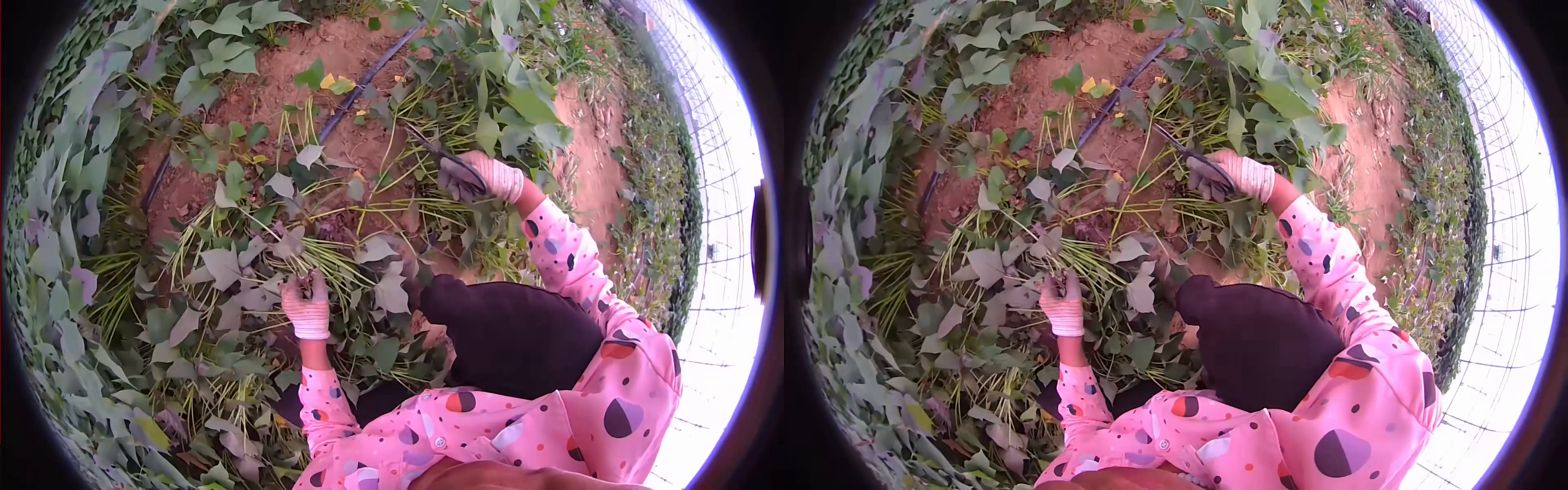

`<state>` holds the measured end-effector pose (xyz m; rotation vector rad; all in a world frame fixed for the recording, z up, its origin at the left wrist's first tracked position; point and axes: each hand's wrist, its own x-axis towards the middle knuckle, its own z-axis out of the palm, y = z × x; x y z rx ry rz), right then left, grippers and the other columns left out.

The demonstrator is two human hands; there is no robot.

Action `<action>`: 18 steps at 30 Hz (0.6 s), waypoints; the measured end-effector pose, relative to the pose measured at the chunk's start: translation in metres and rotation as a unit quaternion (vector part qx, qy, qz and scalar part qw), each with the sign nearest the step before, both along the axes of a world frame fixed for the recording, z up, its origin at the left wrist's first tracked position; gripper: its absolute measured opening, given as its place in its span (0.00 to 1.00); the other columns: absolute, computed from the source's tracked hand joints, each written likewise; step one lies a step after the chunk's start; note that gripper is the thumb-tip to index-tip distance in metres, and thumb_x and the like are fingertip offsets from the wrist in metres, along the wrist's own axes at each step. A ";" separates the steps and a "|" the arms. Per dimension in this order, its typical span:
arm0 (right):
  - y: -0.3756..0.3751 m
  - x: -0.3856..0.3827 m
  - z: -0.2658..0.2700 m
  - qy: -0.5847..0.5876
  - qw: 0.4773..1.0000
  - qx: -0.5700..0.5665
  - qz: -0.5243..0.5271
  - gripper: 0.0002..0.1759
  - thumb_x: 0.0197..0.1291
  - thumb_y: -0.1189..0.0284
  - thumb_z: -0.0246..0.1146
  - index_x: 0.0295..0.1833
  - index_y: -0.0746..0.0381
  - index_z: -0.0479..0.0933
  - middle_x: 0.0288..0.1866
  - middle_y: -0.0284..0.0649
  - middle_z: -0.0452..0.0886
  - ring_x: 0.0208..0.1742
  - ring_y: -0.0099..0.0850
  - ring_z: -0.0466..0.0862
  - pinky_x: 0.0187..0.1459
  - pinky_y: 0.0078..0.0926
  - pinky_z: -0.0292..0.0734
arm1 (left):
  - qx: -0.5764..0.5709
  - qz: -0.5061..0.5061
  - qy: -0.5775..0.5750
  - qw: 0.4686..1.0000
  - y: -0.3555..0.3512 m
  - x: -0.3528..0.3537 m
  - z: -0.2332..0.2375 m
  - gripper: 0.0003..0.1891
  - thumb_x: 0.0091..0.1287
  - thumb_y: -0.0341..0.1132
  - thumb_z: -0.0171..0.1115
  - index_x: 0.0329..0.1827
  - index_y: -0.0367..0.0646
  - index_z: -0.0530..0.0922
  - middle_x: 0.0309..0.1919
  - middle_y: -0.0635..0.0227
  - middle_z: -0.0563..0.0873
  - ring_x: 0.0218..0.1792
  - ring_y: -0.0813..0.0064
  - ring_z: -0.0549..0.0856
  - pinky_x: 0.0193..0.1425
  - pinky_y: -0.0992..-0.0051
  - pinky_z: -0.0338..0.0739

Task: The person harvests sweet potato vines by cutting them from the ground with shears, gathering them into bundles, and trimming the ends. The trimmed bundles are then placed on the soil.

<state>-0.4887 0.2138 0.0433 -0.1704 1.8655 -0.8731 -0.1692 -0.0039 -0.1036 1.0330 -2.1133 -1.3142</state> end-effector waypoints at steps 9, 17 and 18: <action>-0.049 -0.098 -0.044 0.432 0.830 0.272 0.226 0.34 0.65 0.45 0.49 0.43 0.68 0.81 0.40 0.58 0.82 0.45 0.55 0.81 0.50 0.45 0.74 | -0.007 -0.018 -0.012 1.000 0.006 0.003 -0.034 0.16 0.57 0.41 0.70 0.31 0.35 0.79 0.24 0.53 0.82 0.31 0.51 0.80 0.47 0.61 0.75; -0.023 -0.086 -0.050 0.424 0.832 0.248 0.259 0.33 0.65 0.45 0.47 0.47 0.67 0.80 0.47 0.57 0.82 0.50 0.53 0.81 0.54 0.44 0.74 | -0.020 -0.071 -0.068 0.995 0.000 0.002 -0.034 0.14 0.58 0.34 0.72 0.38 0.31 0.79 0.33 0.57 0.85 0.35 0.70 0.84 0.46 0.72 0.77; -0.024 -0.088 -0.050 0.442 0.828 0.206 0.277 0.33 0.66 0.45 0.47 0.47 0.67 0.80 0.46 0.57 0.82 0.48 0.53 0.81 0.52 0.45 0.75 | -0.032 -0.082 -0.078 0.993 0.000 0.001 -0.033 0.15 0.57 0.34 0.72 0.38 0.30 0.80 0.33 0.55 0.85 0.35 0.68 0.84 0.46 0.71 0.77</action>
